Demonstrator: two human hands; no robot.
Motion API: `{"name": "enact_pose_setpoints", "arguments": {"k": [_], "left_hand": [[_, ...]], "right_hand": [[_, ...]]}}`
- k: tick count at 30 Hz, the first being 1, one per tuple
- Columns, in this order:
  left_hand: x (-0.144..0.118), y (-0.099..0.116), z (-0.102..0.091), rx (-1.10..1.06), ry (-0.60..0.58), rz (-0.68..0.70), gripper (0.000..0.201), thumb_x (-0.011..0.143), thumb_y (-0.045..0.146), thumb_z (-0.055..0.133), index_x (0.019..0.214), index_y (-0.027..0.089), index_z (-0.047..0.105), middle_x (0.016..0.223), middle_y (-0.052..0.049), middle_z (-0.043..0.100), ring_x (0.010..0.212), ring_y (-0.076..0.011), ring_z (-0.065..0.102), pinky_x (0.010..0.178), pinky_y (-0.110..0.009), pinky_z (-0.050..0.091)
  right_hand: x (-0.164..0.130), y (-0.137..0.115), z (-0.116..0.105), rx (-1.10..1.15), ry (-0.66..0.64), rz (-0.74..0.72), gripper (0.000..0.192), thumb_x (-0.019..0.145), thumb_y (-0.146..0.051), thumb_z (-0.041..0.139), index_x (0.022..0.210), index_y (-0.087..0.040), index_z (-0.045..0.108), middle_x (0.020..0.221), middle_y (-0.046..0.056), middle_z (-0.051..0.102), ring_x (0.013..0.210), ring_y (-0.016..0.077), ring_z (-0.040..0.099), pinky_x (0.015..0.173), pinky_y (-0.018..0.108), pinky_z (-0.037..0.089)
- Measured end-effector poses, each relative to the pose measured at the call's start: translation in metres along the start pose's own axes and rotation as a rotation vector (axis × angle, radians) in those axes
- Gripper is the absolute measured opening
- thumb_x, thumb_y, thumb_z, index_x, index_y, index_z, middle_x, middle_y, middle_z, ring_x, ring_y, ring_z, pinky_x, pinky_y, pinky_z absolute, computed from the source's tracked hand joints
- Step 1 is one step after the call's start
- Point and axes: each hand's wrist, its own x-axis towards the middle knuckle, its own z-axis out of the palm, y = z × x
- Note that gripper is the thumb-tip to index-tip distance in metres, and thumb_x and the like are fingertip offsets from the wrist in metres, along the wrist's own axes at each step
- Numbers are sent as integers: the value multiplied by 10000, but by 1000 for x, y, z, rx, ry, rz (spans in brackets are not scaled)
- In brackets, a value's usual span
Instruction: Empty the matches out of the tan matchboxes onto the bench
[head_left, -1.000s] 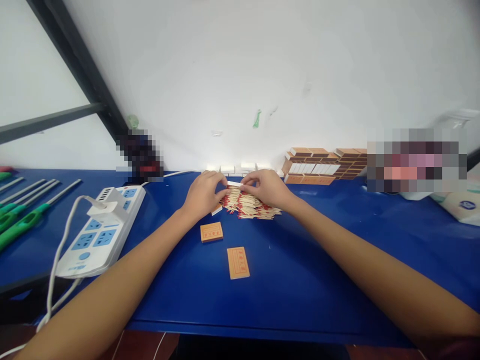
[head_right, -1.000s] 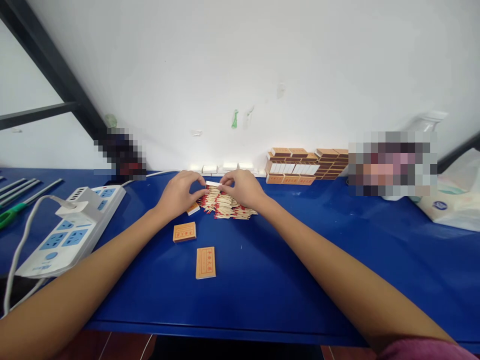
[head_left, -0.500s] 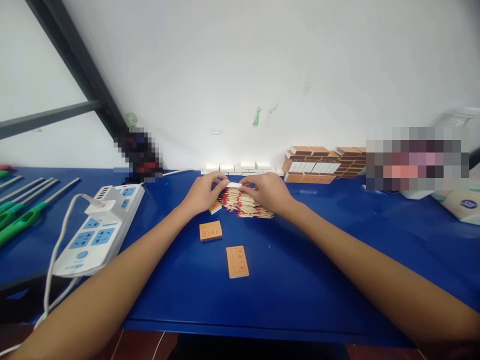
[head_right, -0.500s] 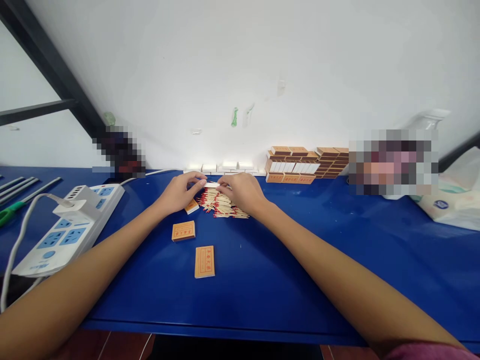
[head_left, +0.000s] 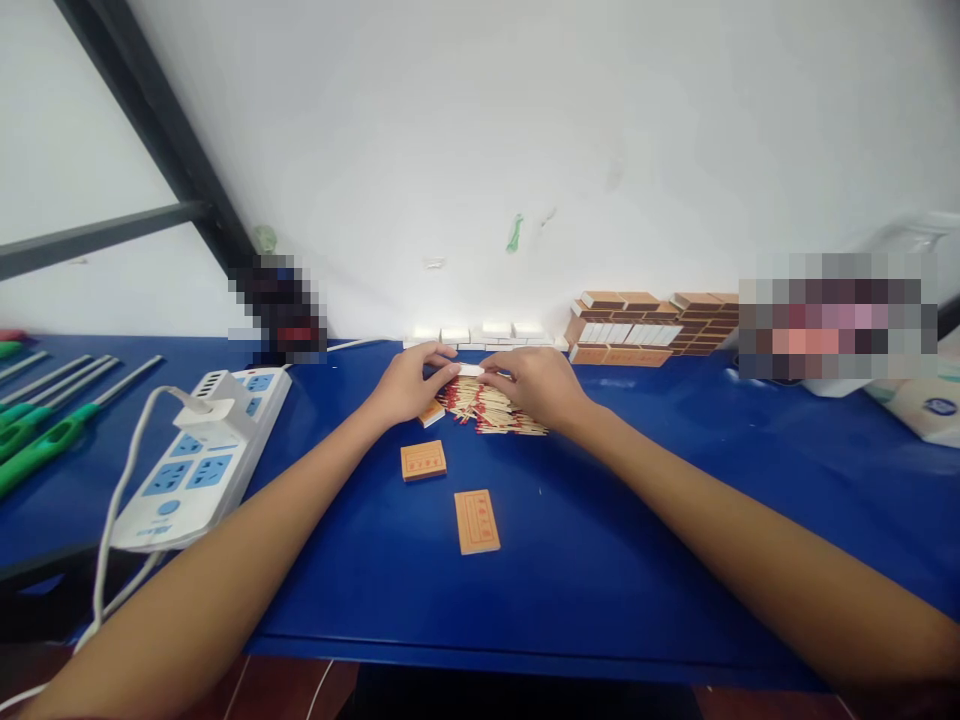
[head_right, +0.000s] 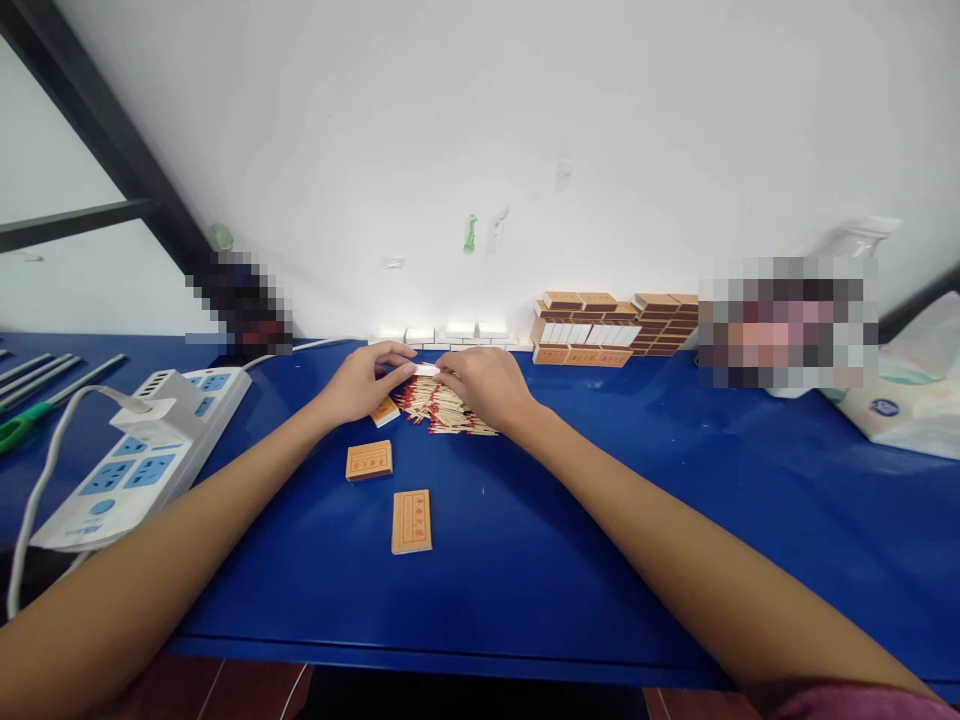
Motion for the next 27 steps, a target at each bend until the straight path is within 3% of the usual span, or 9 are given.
{"name": "enact_pose_setpoints", "arguments": {"k": [16,27], "left_hand": [[-1,5,-1,-18,31,21,207,944,321,653,1111,207,696,1115,-81,771,1035,-216,726,930,-394,548],[1,11,-3,-31,100,111,367,1001,491,537,1016,193,750,974,-51,778,888,-205,693,824,-330,503]], "right_hand": [[-1,3,5,-28,58,-70,214,1012,-341,598,1079,-239,773,1046,63,801,928,238,722,746,323,460],[0,5,10,130,246,-64,226,1001,-329,585,1104,-180,720,932,71,772,729,186,663,674,308,439]]}}
